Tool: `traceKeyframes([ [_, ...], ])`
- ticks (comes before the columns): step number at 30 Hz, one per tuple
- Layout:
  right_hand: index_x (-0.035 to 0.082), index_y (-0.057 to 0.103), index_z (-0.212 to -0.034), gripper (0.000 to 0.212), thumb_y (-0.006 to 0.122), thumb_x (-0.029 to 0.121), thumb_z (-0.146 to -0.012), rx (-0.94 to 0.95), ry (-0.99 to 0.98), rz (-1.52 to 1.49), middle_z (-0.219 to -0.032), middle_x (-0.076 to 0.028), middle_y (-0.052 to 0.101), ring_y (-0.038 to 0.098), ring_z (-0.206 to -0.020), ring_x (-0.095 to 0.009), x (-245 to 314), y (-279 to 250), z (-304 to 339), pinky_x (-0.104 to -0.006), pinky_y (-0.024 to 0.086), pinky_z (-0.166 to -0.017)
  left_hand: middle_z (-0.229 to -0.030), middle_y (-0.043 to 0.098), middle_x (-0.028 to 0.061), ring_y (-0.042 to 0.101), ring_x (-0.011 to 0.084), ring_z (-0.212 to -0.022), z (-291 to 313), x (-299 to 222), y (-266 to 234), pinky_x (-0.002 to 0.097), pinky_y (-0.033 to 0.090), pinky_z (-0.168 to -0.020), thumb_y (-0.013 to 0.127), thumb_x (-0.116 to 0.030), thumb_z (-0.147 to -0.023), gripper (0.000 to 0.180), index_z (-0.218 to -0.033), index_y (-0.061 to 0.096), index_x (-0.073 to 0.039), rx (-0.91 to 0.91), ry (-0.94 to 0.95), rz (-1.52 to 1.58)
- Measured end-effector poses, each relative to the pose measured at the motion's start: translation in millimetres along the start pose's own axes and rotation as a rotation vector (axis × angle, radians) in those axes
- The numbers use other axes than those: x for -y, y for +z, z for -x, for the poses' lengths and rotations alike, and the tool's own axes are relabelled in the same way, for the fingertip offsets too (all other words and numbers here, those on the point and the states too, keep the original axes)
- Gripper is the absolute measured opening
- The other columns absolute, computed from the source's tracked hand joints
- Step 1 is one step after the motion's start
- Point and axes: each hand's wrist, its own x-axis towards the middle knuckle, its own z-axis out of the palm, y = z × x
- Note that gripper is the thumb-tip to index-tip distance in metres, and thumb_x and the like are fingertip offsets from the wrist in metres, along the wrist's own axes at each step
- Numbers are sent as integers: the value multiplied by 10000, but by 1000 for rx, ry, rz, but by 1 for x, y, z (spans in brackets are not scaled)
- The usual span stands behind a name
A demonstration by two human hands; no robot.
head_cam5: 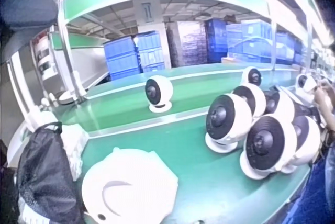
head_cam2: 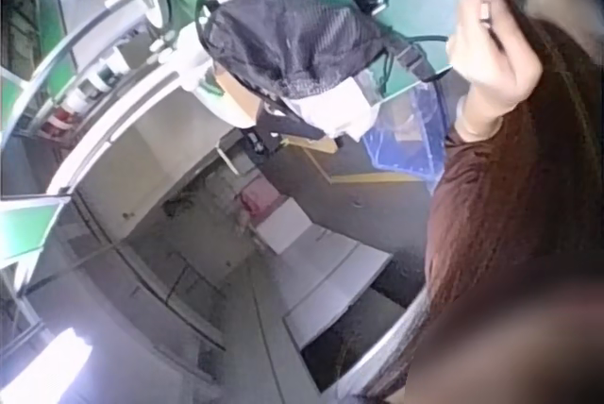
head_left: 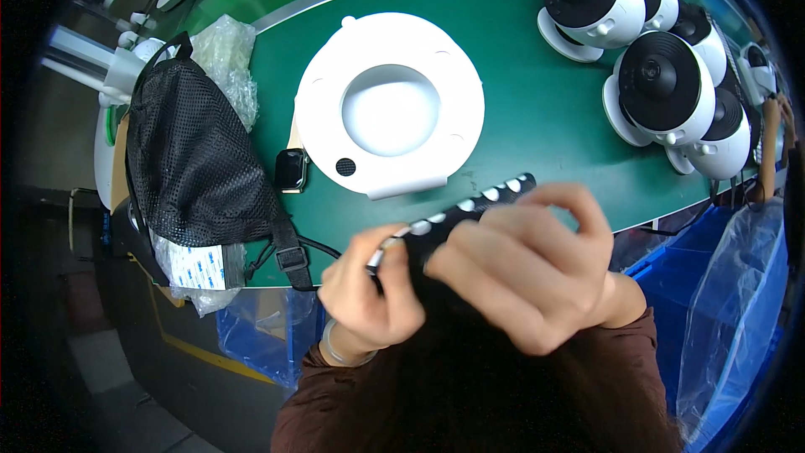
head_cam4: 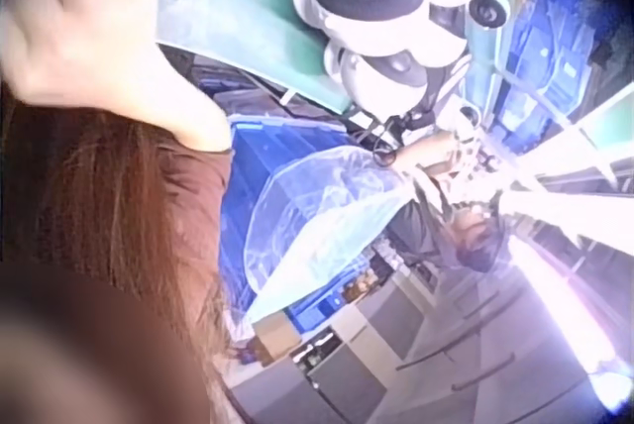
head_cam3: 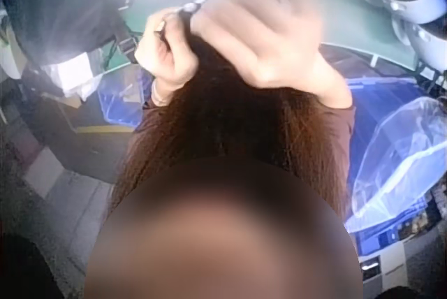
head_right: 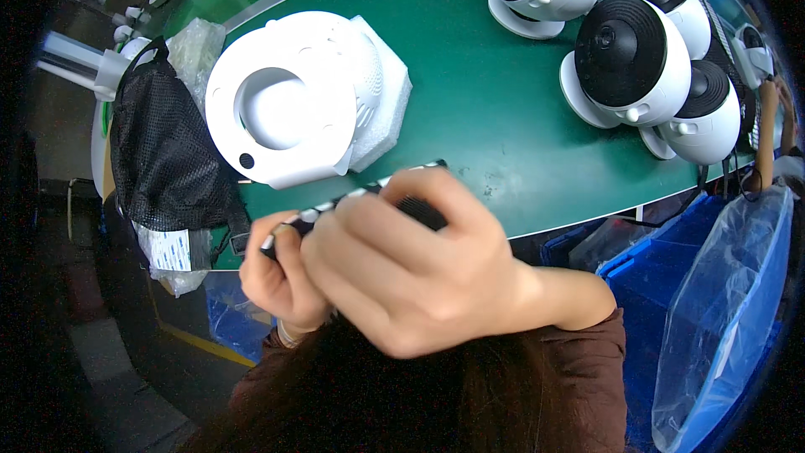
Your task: The recorder is applying small black adhesive pads to the bottom of security camera housings on an assembly line.
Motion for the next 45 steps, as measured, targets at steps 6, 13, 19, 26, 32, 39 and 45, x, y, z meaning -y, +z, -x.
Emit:
traceKeyframes([
  [6,-12,577,-760,105,598,-29,-658,-113,409,-265,-820,-133,612,575,-792,-195,-23,-6,-9,-258,441,-673,-900,561,184,522,220,-839,-4,11,-8,258,384,-686,490,4,-752,130,-816,600,30,-65,-13,161],
  [13,-27,600,-749,88,640,33,-697,-13,685,-531,-759,-79,612,562,-690,-106,-35,1,-22,-196,430,-631,-790,560,166,526,232,-840,-14,11,10,280,375,-768,544,93,-679,176,-830,586,11,32,72,94],
  [19,-27,600,-745,94,651,33,-693,-21,679,-483,-742,-66,604,553,-673,-96,-33,0,-22,-197,436,-638,-898,505,191,559,186,-698,-13,13,10,258,405,-693,561,95,-671,188,-839,582,13,38,99,86],
  [26,-21,600,-744,91,651,31,-690,-27,641,-420,-726,-60,599,552,-664,-98,-33,4,-21,-204,443,-652,-950,483,202,561,176,-643,-13,15,9,248,418,-645,567,96,-667,186,-837,580,21,45,118,89],
  [32,-19,593,-724,86,652,29,-684,-37,597,-345,-719,-65,599,554,-657,-100,-32,6,-21,-207,449,-647,-939,487,197,560,179,-642,-13,13,9,245,416,-639,565,97,-668,184,-833,579,17,40,90,96],
  [39,-9,489,-865,195,625,63,-746,-40,797,-697,-739,-62,610,582,-683,-90,-46,5,-18,-176,453,-606,-1010,479,252,587,192,-686,-8,13,7,239,428,-625,541,96,-675,178,-839,577,39,9,179,72],
  [45,13,565,-791,103,587,112,-775,127,776,-528,-723,-40,607,560,-666,-65,-42,8,-18,-166,400,-575,-954,535,206,576,183,-616,6,15,-9,241,458,-577,517,8,-727,131,-834,582,47,48,194,142],
])
